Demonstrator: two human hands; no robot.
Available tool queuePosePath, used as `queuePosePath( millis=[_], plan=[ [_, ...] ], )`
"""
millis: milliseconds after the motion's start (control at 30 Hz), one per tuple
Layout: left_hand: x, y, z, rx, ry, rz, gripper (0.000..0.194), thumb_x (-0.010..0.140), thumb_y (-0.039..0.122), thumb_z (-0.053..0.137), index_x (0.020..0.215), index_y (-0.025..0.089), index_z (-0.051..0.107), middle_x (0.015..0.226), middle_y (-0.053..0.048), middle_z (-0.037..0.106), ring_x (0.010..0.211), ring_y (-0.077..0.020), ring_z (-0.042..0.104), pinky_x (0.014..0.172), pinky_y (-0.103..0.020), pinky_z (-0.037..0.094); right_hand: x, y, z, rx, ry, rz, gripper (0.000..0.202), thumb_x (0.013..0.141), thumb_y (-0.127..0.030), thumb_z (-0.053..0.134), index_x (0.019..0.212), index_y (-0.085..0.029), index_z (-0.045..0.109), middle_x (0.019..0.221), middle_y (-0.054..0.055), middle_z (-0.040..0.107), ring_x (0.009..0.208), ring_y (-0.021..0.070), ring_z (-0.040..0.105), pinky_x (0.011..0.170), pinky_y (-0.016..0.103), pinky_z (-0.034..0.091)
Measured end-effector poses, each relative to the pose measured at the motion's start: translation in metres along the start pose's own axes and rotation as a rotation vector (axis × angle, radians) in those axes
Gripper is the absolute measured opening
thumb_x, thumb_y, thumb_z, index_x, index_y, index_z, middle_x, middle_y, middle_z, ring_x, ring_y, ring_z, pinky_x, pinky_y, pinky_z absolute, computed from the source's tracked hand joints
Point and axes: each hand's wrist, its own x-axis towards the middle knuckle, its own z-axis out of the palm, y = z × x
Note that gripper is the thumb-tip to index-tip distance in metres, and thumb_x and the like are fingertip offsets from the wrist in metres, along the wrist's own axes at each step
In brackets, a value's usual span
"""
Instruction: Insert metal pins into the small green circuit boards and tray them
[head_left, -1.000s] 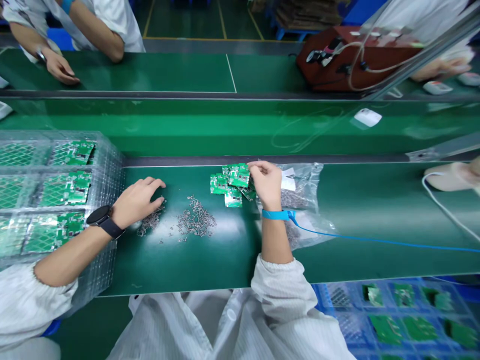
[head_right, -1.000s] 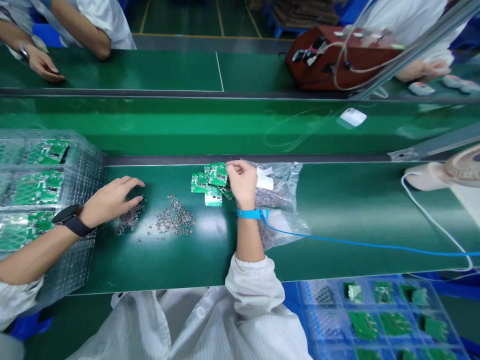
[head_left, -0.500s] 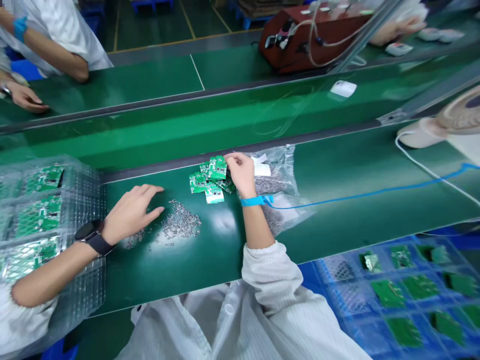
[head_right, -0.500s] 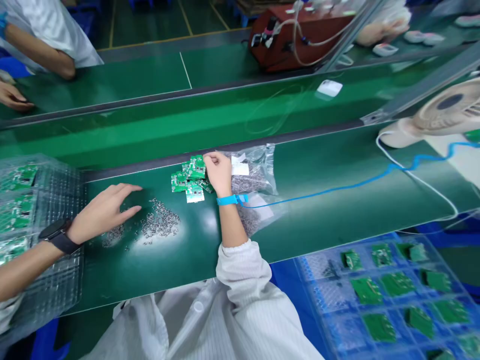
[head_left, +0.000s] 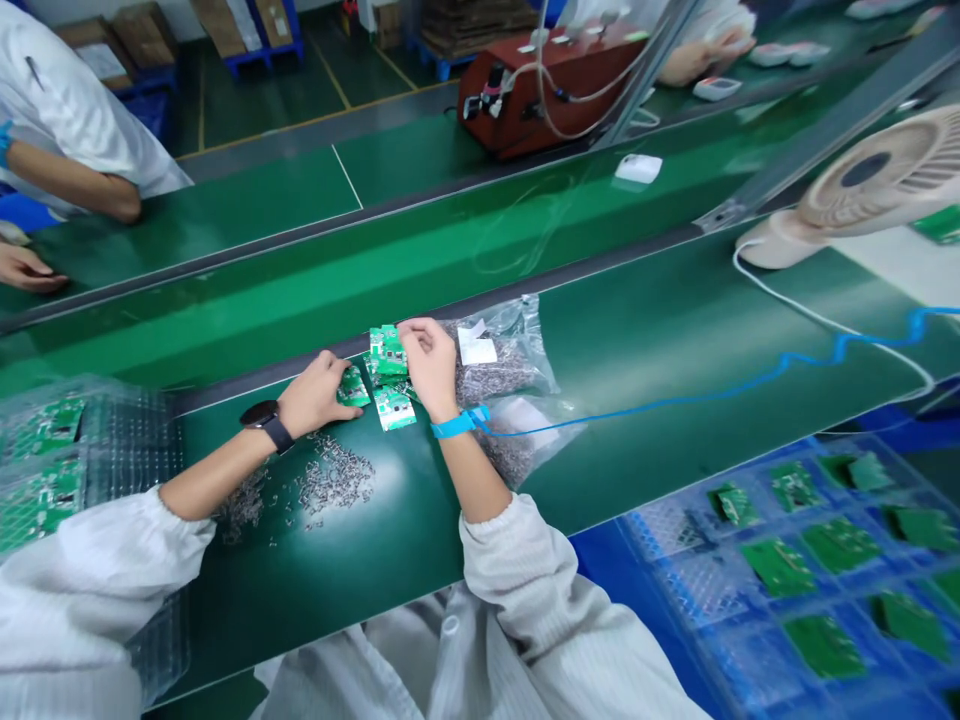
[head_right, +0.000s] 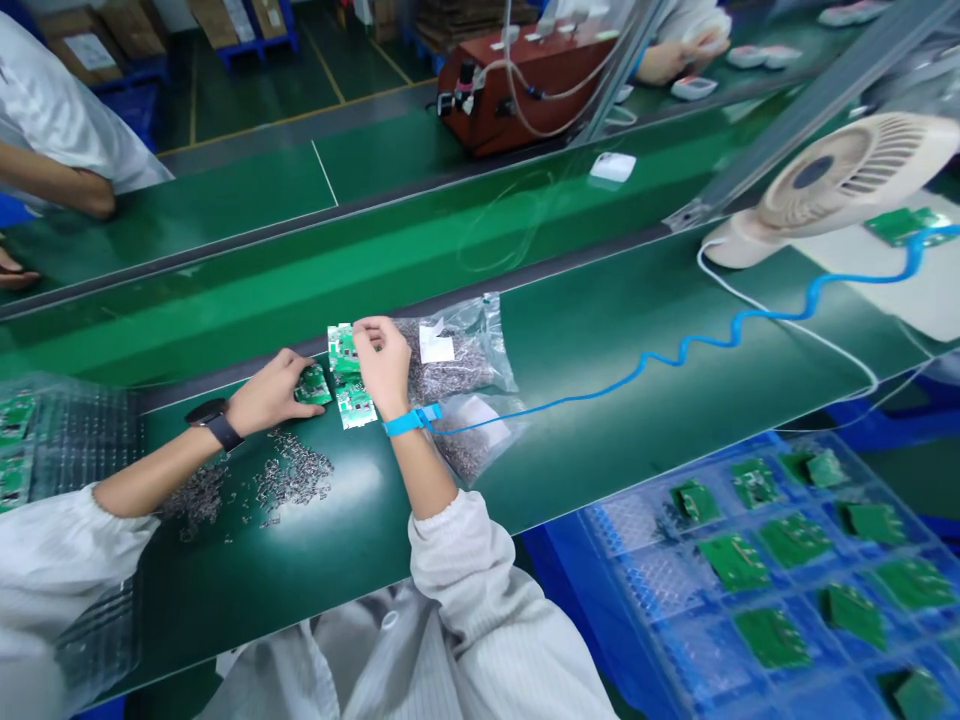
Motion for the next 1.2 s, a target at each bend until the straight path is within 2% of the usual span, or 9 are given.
queuePosePath(
  millis=[133,233,433,633,833,933,1000,1100,1200],
  plan=[
    [-0.021,-0.004,-0.019,-0.103,0.216,0.020,0.073,0.084,0.048,0.072,0.145,0.014,0.048,0.131,-0.015,0.051,0.118,-0.0331,0.060,0.108,-0.048,0.050,-0.012,-0.004,0.014,0.088,-0.086,0.081,0.009,0.089,-0.030,0.064,0.088,-0.021,0.066,0.083,0.002,0.069,0.078,0.0176,0.064,0.075,0.032,0.053],
    [-0.033,0.004,-0.030,-0.103,0.297,0.087,0.076,0.087,0.043,0.069,0.152,0.018,0.041,0.139,-0.016,0.050,0.130,-0.0343,0.055,0.113,-0.050,0.046,-0.025,-0.007,0.028,0.143,-0.210,0.142,0.011,0.089,-0.034,0.065,0.089,-0.022,0.066,0.085,0.001,0.070,0.081,0.0178,0.065,0.077,0.033,0.055],
    [-0.047,0.004,-0.023,-0.022,0.247,0.147,0.080,0.090,0.048,0.069,0.156,0.014,0.039,0.145,-0.020,0.056,0.131,-0.0391,0.054,0.111,-0.056,0.045,-0.047,-0.009,0.044,0.173,-0.307,0.162,0.017,0.089,-0.040,0.066,0.091,-0.023,0.065,0.091,0.003,0.071,0.085,0.0184,0.068,0.081,0.034,0.057],
    [-0.056,-0.005,-0.012,-0.044,0.236,0.159,0.080,0.092,0.049,0.068,0.158,0.015,0.035,0.152,-0.020,0.052,0.142,-0.0370,0.048,0.117,-0.053,0.041,-0.050,0.000,0.047,0.239,-0.350,0.204,0.017,0.086,-0.039,0.069,0.089,-0.022,0.068,0.089,0.002,0.072,0.086,0.0183,0.068,0.082,0.034,0.057],
    [-0.056,0.002,-0.008,-0.023,0.212,0.059,0.080,0.088,0.055,0.072,0.150,0.016,0.040,0.139,-0.020,0.059,0.125,-0.0391,0.062,0.098,-0.051,0.054,-0.052,-0.002,0.053,0.215,-0.363,0.253,0.018,0.089,-0.040,0.067,0.089,-0.023,0.066,0.089,0.002,0.072,0.088,0.0197,0.069,0.075,0.032,0.058],
    [-0.058,0.001,-0.012,-0.039,0.238,0.052,0.072,0.088,0.054,0.073,0.144,0.018,0.044,0.134,-0.017,0.059,0.122,-0.0375,0.063,0.097,-0.049,0.055,-0.046,-0.012,0.036,0.134,-0.455,0.199,0.021,0.095,-0.043,0.063,0.101,-0.024,0.068,0.094,0.005,0.072,0.089,0.0220,0.069,0.075,0.036,0.060],
    [-0.060,-0.001,-0.015,-0.056,0.236,0.044,0.072,0.089,0.054,0.072,0.144,0.020,0.043,0.136,-0.016,0.057,0.122,-0.0369,0.063,0.097,-0.048,0.055,-0.043,-0.019,0.010,-0.073,-0.477,0.049,0.027,0.095,-0.041,0.066,0.118,-0.026,0.067,0.107,0.007,0.072,0.100,0.0255,0.069,0.088,0.043,0.059],
    [-0.062,-0.006,-0.014,-0.081,0.213,0.021,0.074,0.089,0.056,0.071,0.146,0.020,0.040,0.138,-0.016,0.056,0.124,-0.0375,0.061,0.098,-0.049,0.054,-0.043,-0.023,-0.036,-0.578,-0.427,-0.184,0.062,0.087,-0.031,0.079,0.144,-0.027,0.056,0.130,0.013,0.063,0.124,0.0374,0.057,0.107,0.059,0.049],
    [-0.062,-0.009,-0.007,-0.099,0.189,0.004,0.078,0.089,0.058,0.071,0.148,0.019,0.039,0.140,-0.017,0.056,0.126,-0.0384,0.060,0.099,-0.049,0.053,-0.051,-0.019,-0.065,-0.865,-0.472,-0.261,0.094,0.081,-0.024,0.084,0.160,-0.023,0.034,0.135,0.018,0.057,0.128,0.0419,0.052,0.106,0.060,0.049]
  ],
)
